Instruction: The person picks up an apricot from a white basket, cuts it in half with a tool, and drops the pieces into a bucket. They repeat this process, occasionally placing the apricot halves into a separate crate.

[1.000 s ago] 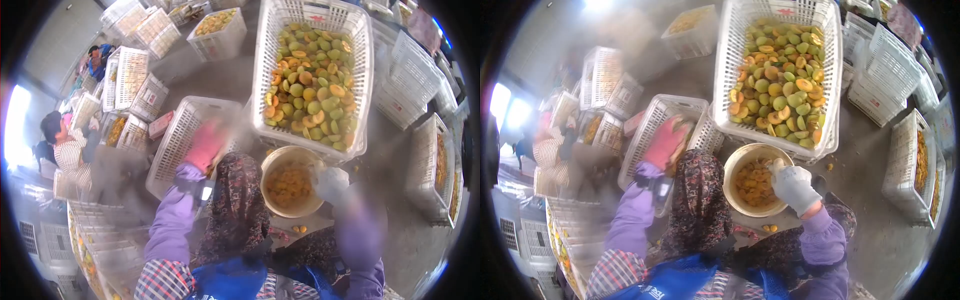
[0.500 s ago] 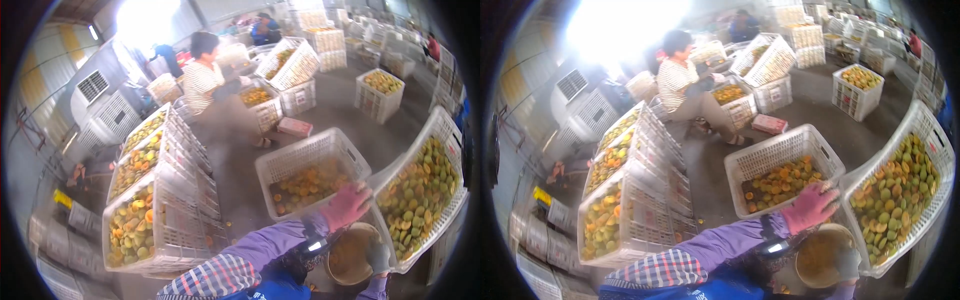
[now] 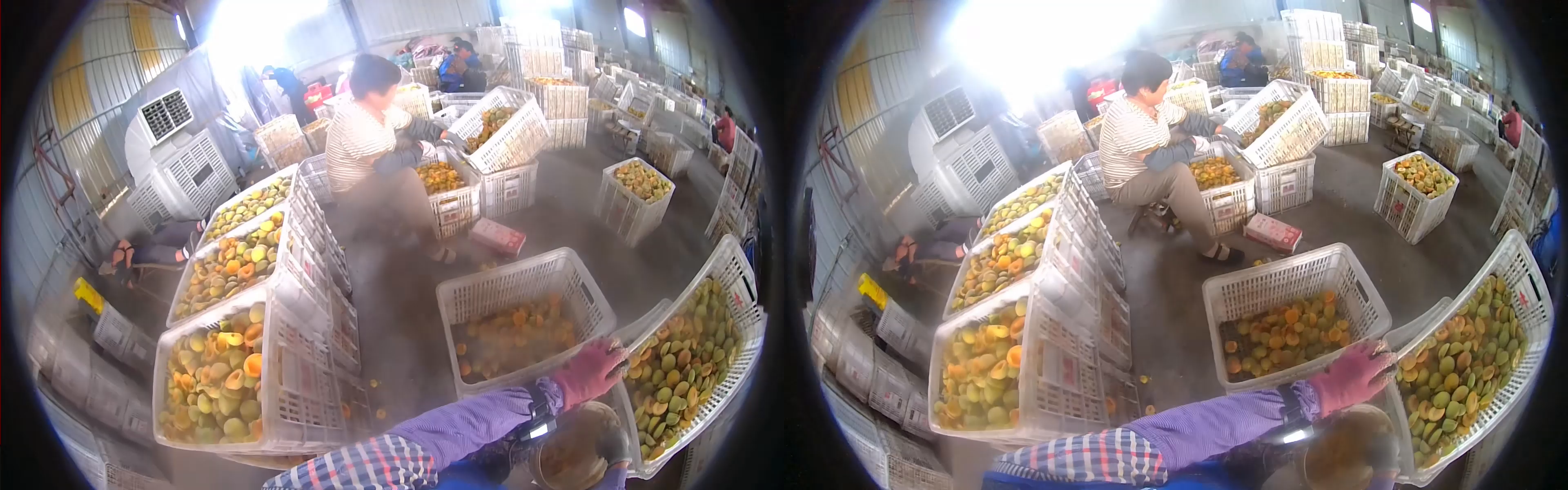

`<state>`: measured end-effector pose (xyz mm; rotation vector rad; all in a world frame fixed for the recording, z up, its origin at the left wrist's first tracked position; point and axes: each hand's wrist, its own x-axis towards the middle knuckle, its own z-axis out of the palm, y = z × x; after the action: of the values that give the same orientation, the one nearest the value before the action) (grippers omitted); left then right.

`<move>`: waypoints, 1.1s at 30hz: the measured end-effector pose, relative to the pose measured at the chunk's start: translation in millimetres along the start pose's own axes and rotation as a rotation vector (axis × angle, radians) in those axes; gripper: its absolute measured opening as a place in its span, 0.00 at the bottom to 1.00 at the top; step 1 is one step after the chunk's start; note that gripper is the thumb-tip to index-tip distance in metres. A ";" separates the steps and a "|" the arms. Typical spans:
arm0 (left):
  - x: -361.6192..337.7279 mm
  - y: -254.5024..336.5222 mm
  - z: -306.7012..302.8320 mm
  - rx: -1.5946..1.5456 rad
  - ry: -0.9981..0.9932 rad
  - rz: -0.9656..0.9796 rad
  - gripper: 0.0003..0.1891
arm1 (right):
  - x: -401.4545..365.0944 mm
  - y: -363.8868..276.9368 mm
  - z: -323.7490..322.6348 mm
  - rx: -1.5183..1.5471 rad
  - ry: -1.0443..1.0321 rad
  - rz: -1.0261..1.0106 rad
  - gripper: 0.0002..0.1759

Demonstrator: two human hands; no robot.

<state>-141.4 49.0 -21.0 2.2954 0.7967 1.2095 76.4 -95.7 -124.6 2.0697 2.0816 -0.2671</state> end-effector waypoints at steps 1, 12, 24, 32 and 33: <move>0.5 0.8 -0.2 -0.015 0.002 -0.002 0.20 | -1.6 0.0 0.2 0.013 -0.029 0.007 0.18; 1.9 3.9 -3.6 -0.013 0.064 0.015 0.18 | 1.6 6.7 17.5 0.034 0.031 -0.043 0.17; 3.4 7.1 1.9 0.029 0.049 -0.034 0.17 | -2.7 11.5 24.9 0.037 0.140 -0.021 0.19; 4.0 9.1 -0.6 0.070 0.042 -0.028 0.17 | -16.1 -15.7 -28.1 0.071 -0.033 0.141 0.15; 5.3 11.0 -6.4 0.014 0.012 -0.059 0.17 | -12.4 -6.7 -13.4 0.061 0.008 0.100 0.15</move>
<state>-141.2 44.9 -7.8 2.2614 0.8740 1.1963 69.6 -104.1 -108.6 2.2057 1.9913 -0.3111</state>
